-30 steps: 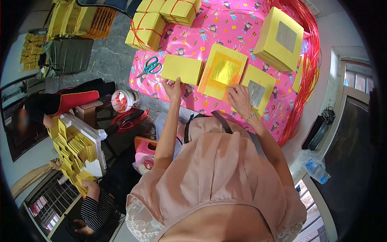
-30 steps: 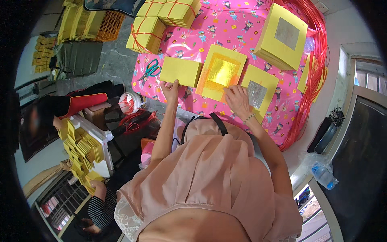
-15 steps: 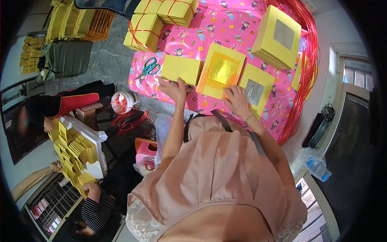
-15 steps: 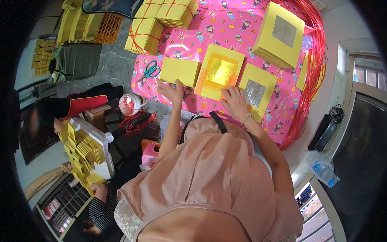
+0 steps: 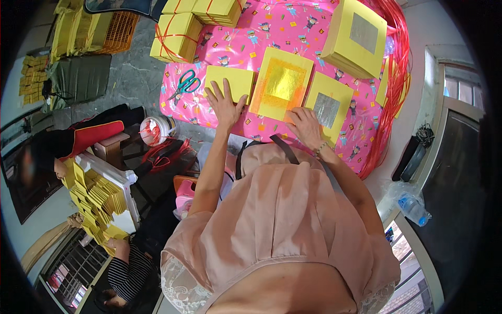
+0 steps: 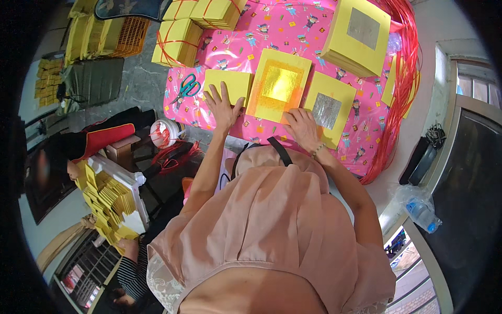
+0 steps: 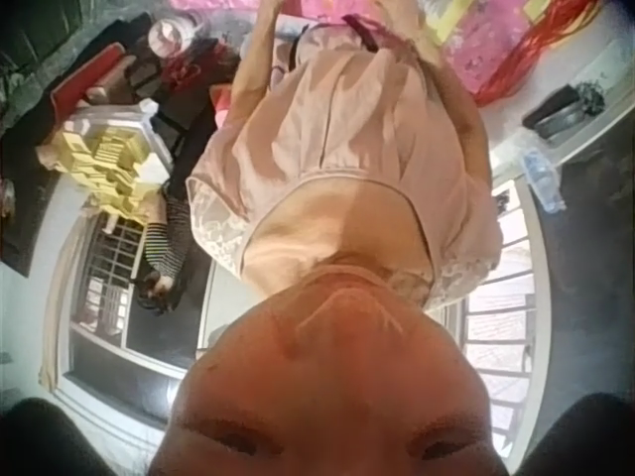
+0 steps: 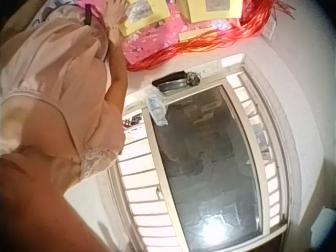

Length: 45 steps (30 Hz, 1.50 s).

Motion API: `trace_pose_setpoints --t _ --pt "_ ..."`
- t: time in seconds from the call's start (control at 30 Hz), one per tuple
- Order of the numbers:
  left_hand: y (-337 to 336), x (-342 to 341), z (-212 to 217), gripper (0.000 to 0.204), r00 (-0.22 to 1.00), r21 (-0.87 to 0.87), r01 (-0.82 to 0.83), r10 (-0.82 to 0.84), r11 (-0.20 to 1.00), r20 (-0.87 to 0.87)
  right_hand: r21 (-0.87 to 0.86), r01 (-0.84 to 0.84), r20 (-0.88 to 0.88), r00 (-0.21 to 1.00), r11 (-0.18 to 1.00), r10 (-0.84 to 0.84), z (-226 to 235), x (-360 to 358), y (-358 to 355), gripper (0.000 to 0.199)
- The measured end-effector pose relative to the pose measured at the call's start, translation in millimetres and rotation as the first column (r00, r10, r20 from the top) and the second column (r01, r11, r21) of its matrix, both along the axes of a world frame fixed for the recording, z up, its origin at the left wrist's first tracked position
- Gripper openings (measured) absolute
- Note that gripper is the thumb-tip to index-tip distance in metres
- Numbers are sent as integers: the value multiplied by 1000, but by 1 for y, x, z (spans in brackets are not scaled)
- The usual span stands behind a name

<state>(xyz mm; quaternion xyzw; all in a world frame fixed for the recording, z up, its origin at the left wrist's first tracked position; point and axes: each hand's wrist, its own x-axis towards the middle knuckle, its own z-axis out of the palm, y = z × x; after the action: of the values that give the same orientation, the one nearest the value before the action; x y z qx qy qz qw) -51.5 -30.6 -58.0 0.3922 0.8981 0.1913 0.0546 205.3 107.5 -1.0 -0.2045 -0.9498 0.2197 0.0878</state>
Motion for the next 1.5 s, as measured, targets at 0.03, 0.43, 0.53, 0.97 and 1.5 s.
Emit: trace_pose_setpoints --t 0.03,0.43,0.53,0.97,1.5 --pt "0 0 -1 89 1000 1 -3 3 1000 -7 -2 0 2 1000 1000 0 -1 0 0 42" --pt "0 -8 13 88 1000 11 22 -22 1000 -4 -227 8 -208 976 974 -57 -4 -1 14 15" --pt "-1 -11 24 86 999 19 28 -27 999 -35 -341 78 -158 978 937 -139 -8 -2 18 13" --pt "21 38 64 43 723 258 630 -674 733 151 -422 22 -123 989 906 -81 -13 -6 32 12" --pt "34 37 63 33 714 234 644 -682 729 160 -367 80 -114 985 927 -130 -12 -6 28 15"
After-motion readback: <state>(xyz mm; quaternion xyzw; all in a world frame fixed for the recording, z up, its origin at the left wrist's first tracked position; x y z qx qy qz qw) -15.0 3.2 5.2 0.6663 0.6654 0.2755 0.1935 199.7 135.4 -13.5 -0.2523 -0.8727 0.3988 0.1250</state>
